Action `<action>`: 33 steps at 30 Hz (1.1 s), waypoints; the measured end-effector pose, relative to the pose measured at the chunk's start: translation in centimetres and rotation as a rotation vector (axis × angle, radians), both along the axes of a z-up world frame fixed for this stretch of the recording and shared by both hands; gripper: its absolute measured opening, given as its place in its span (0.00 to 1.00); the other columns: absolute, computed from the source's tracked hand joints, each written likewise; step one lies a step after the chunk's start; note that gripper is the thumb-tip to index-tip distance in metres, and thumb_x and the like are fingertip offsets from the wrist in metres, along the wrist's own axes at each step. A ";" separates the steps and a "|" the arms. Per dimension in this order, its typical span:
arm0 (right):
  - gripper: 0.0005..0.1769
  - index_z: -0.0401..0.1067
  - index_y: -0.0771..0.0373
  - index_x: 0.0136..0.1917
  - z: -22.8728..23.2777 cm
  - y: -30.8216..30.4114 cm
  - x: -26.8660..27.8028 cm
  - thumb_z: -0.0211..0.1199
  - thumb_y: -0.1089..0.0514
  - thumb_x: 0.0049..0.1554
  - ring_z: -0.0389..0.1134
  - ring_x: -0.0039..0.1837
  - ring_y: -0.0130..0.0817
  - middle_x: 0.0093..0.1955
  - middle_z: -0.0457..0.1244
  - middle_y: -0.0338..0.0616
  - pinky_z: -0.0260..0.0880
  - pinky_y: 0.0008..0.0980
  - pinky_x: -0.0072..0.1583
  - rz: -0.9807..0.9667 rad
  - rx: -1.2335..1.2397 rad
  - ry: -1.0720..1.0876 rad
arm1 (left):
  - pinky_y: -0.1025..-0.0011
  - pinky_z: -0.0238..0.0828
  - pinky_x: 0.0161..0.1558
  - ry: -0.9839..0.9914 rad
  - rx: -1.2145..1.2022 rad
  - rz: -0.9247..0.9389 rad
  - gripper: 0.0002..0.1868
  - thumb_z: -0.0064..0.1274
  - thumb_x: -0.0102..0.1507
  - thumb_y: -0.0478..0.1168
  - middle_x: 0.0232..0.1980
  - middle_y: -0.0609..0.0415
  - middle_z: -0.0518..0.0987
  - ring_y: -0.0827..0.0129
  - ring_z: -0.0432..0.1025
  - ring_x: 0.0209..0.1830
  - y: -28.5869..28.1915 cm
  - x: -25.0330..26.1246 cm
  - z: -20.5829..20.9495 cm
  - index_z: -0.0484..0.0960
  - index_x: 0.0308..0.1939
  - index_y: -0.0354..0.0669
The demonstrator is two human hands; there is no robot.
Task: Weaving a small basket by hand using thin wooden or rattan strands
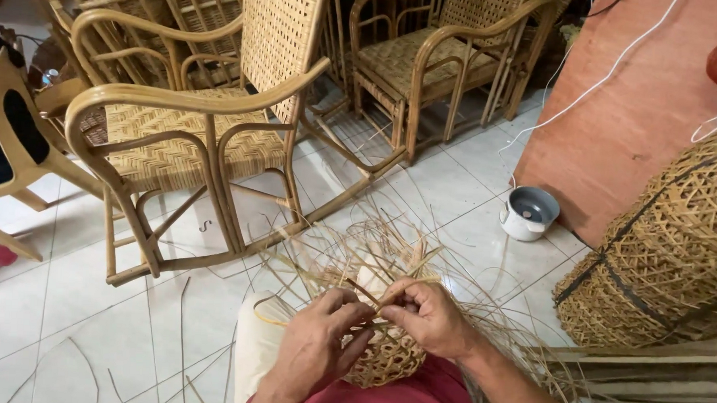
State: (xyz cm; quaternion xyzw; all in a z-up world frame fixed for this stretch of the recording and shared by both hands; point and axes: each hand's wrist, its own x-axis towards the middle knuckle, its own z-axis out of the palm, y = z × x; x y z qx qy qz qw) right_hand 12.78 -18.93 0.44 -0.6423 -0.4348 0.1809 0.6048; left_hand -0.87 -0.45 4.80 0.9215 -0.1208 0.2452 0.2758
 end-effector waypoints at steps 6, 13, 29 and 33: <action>0.02 0.75 0.62 0.48 -0.4 0.3 0.5 0.65 0.62 0.61 0.54 0.30 0.23 0.30 0.56 0.31 0.57 0.24 0.30 0.037 -0.044 0.012 | 0.64 0.79 0.27 0.067 0.027 0.054 0.11 0.63 0.62 0.44 0.45 0.54 0.79 0.63 0.78 0.33 0.1 0.5 -1.5 0.85 0.46 0.48; 0.09 0.75 0.57 0.44 1.2 0.7 -0.4 0.64 0.51 0.61 0.65 0.32 0.26 0.32 0.66 0.34 0.69 0.27 0.35 -0.104 -0.086 -0.134 | 0.65 0.79 0.30 0.061 0.004 0.037 0.14 0.63 0.62 0.45 0.46 0.54 0.78 0.64 0.78 0.35 0.2 0.3 -1.1 0.84 0.51 0.49; 0.13 0.71 0.54 0.41 -1.2 0.7 0.3 0.57 0.48 0.66 0.54 0.27 0.23 0.28 0.56 0.29 0.58 0.27 0.28 -0.089 -0.138 -0.234 | 0.67 0.84 0.33 0.115 -0.047 0.059 0.13 0.64 0.62 0.47 0.47 0.56 0.79 0.68 0.80 0.35 0.3 0.4 -2.3 0.87 0.49 0.50; 0.13 0.67 0.53 0.39 -1.2 0.7 0.1 0.56 0.51 0.66 0.56 0.30 0.25 0.30 0.56 0.31 0.63 0.28 0.32 -0.062 -0.095 -0.231 | 0.67 0.83 0.32 0.117 -0.053 0.053 0.13 0.63 0.63 0.47 0.46 0.56 0.79 0.68 0.80 0.34 0.3 0.4 -2.6 0.87 0.48 0.49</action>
